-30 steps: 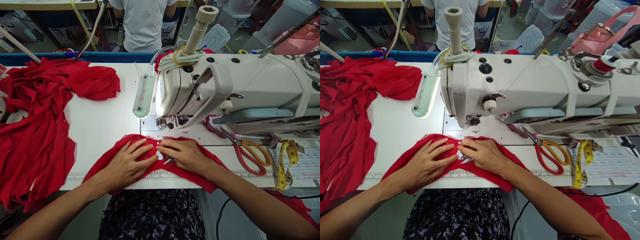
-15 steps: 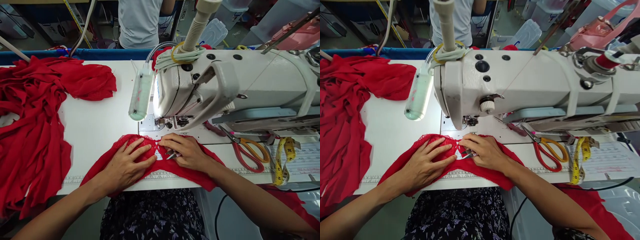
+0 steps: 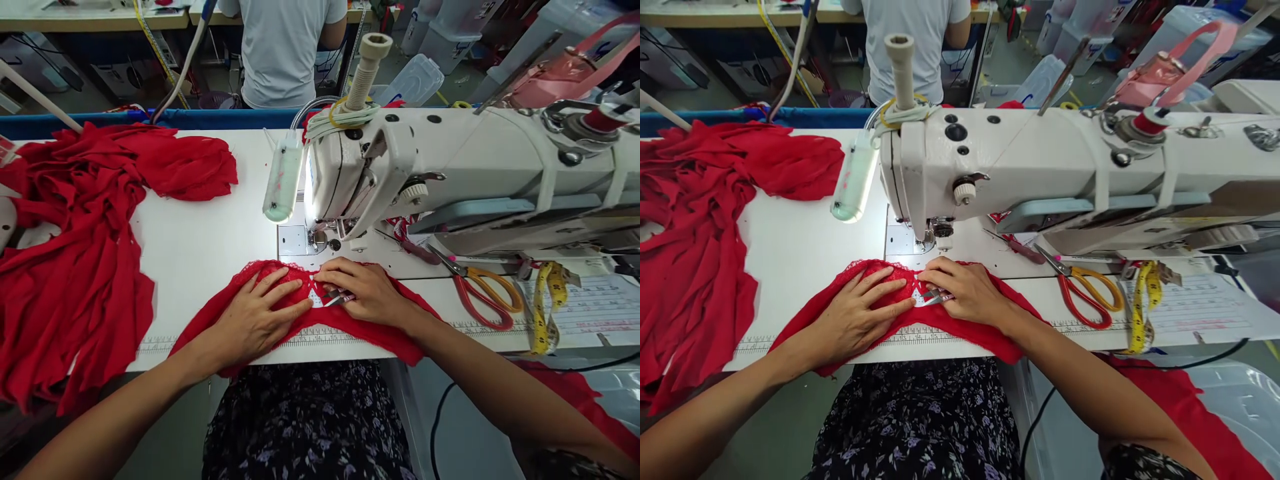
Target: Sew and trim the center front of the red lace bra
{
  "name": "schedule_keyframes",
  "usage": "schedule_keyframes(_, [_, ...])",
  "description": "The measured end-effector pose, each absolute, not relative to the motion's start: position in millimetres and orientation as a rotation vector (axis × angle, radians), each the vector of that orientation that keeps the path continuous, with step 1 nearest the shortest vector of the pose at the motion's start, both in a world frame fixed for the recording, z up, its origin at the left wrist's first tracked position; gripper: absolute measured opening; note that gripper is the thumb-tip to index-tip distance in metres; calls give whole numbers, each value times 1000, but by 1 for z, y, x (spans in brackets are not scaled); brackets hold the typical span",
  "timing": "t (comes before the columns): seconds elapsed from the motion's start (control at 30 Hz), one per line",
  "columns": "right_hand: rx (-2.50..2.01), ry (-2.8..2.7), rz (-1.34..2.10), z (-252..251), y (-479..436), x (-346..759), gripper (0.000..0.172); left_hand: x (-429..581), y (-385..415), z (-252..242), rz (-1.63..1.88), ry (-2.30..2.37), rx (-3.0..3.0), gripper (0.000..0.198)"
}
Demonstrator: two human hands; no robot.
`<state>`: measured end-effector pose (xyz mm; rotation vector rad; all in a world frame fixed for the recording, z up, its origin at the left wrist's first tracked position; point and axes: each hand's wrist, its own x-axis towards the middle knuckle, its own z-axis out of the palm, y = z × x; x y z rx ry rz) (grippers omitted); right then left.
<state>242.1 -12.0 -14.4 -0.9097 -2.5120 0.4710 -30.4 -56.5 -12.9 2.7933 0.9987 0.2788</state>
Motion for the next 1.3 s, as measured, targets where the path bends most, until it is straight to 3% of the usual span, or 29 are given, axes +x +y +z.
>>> schedule_keyframes(0.47, [-880,-2491,490,-3,-17,246,55,-29,-61,-12,399,993,2834,39])
schedule_keyframes(0.53, [-980,-2442,387,1,-20,252,51,-30,-62,-12,404,994,2836,39])
schedule_keyframes(0.67, [-1379,-2273,93,5,-14,272,27,-31,-61,-11,411,977,2792,37])
schedule_keyframes(0.8, [-1695,-2313,-103,9,-5,286,41,-33,-61,-9,410,978,2726,38])
schedule_keyframes(0.93, [-1527,-2286,-340,12,-26,271,34,-27,-68,-7,563,968,2667,36])
schedule_keyframes(1.1, [-1037,-2430,104,-2,-62,235,45,-6,-74,-9,1007,1073,2350,27])
schedule_keyframes(1.17, [-1008,-2454,220,-11,-64,231,43,-1,-72,-13,958,1182,2359,28])
schedule_keyframes(1.3, [-1041,-2465,330,-18,-54,241,58,-8,-62,-21,623,1259,2551,59])
